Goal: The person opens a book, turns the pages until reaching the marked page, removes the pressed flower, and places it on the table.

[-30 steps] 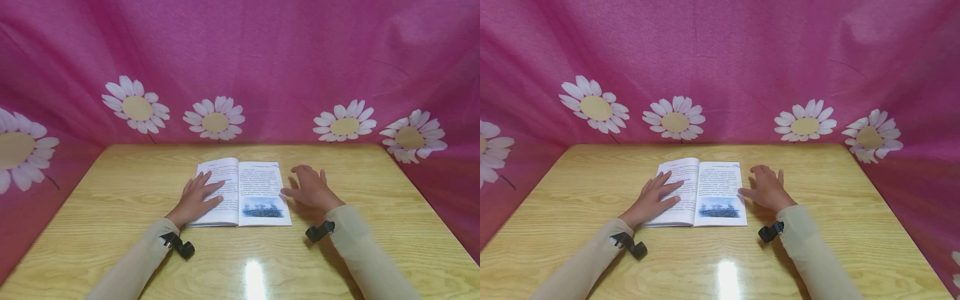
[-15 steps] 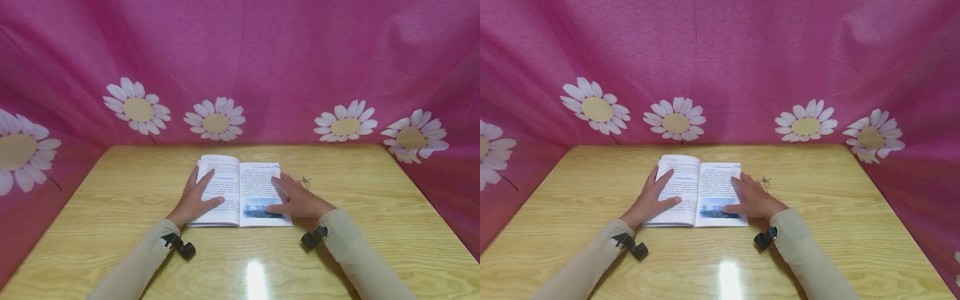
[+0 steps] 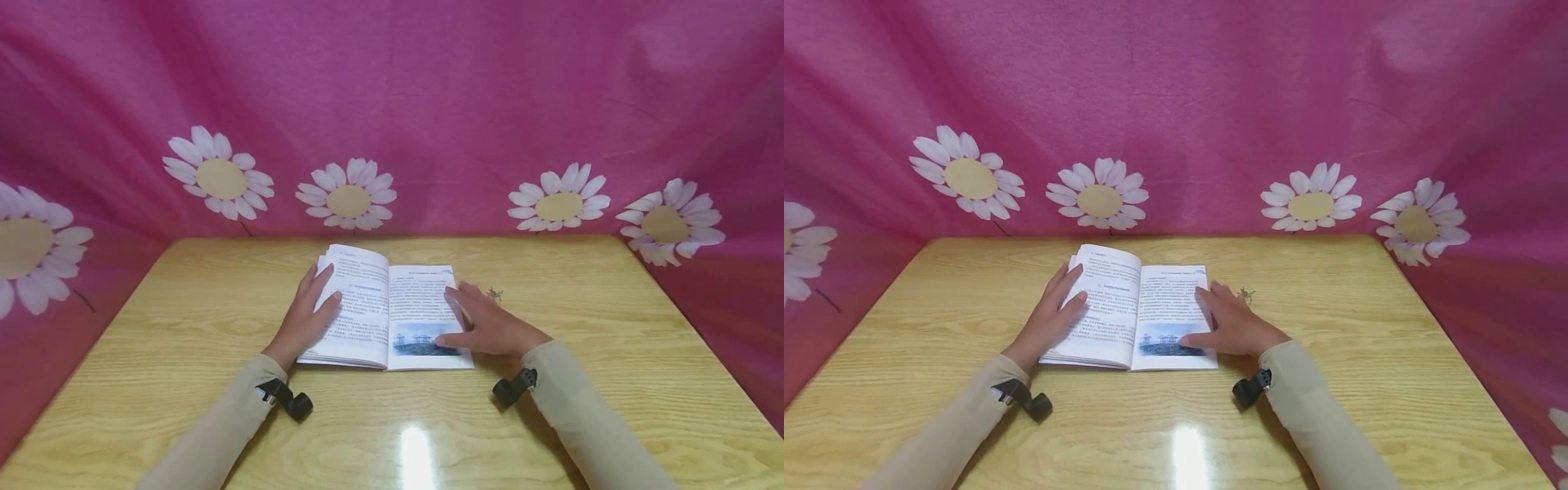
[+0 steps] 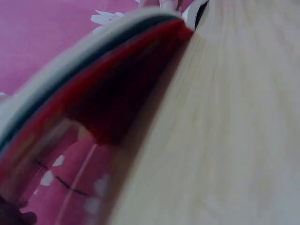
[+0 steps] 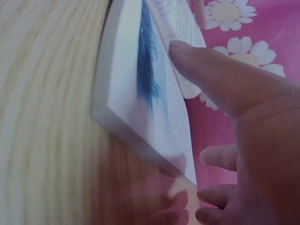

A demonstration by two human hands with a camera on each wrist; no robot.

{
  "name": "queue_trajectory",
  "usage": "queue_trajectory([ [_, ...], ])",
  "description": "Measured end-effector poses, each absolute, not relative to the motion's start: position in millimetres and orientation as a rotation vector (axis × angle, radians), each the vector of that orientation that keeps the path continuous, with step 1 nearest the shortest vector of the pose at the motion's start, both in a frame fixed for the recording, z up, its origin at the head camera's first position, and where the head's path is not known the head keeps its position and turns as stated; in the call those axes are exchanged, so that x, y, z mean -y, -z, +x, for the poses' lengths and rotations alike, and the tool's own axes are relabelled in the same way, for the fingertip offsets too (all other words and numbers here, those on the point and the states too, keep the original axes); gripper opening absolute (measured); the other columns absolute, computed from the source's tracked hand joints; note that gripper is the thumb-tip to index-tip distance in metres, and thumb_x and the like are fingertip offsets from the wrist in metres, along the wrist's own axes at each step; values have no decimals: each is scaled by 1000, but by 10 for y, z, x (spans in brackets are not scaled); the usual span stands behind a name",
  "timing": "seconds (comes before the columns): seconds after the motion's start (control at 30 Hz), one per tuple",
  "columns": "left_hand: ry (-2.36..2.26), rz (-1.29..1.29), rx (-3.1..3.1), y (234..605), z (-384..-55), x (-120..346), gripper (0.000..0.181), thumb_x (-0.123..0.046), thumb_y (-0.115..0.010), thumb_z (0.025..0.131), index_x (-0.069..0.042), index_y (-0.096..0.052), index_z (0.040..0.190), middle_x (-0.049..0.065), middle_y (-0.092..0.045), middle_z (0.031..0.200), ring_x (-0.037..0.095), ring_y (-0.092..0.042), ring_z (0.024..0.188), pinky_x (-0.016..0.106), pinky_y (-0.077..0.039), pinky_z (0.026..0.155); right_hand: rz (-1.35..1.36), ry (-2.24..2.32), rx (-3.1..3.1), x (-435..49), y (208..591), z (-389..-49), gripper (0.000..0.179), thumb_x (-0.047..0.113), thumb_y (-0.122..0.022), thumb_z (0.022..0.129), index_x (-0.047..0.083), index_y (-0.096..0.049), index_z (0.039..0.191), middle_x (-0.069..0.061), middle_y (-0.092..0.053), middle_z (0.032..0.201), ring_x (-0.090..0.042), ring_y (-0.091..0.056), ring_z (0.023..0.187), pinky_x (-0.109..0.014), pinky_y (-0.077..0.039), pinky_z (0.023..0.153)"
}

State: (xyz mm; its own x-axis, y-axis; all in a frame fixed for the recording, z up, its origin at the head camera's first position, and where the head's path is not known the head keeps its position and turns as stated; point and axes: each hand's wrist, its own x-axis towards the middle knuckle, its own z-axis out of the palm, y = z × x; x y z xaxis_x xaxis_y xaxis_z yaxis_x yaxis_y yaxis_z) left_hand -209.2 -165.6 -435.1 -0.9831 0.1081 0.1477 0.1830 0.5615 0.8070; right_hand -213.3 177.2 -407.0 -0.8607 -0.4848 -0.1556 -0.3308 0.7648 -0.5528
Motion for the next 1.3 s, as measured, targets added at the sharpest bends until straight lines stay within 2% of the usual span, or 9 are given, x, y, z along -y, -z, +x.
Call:
queue_trajectory([
  [0.1,1489,-208,2732,4269,-2101,1702,71,-42,-54,96,-35,-16,155,5,0,162,34,-7,146,65,-13,111,-595,725,-2701,-1827,4035,-2139,108,66,-69,74,14,-20,155,-18,-7,160,-39,-1,146,-65,-3,111],
  [0.2,1646,-151,2751,4174,-2108,1752,83,-42,-60,92,-40,-6,154,2,0,162,32,-10,146,62,-13,112,-535,708,-2723,-1913,3997,-2146,110,68,-69,73,14,-19,155,-19,-6,160,-41,1,146,-65,1,111],
  [0.3,1799,-90,2751,4095,-2117,1791,92,-45,-65,89,-47,2,152,-3,1,162,30,-9,147,60,-13,113,-488,701,-2738,-2016,3964,-2160,112,69,-68,73,14,-17,155,-21,-4,160,-43,3,145,-67,3,109],
  [0.4,1834,-92,2759,4031,-2129,1794,96,-50,-66,86,-49,5,150,-5,5,162,31,-3,148,60,-12,113,-443,681,-2756,-2116,3943,-2184,112,70,-66,74,12,-15,155,-23,-4,159,-46,2,144,-71,2,107],
  [0.6,1821,-181,2740,3917,-2167,1697,92,-51,-63,88,-50,5,150,-7,8,161,32,-6,147,61,-16,112,-361,655,-2767,-2285,3940,-2222,112,71,-64,75,11,-15,155,-27,-4,158,-52,1,141,-76,0,102],
  [0.8,1656,-264,2776,3800,-2226,1551,89,-48,-61,90,-48,5,151,-4,6,162,28,-1,147,66,-9,110,-285,654,-2736,-2415,3957,-2241,115,72,-64,75,10,-12,156,-29,-3,157,-56,3,139,-77,-2,101],
  [1.03,1632,-250,2781,3750,-2261,1440,88,-52,-59,89,-46,2,152,-3,9,162,29,1,148,70,-7,108,-256,678,-2692,-2498,3966,-2247,116,70,-65,76,7,-8,155,-30,0,157,-57,4,139,-77,-8,101],
  [1.3,1623,-286,2742,3711,-2235,1364,85,-51,-56,92,-42,1,153,-1,5,162,23,-2,148,64,-6,112,-265,644,-2701,-2544,3981,-2260,115,70,-62,77,6,-8,155,-32,0,156,-59,2,137,-77,-11,100],
])
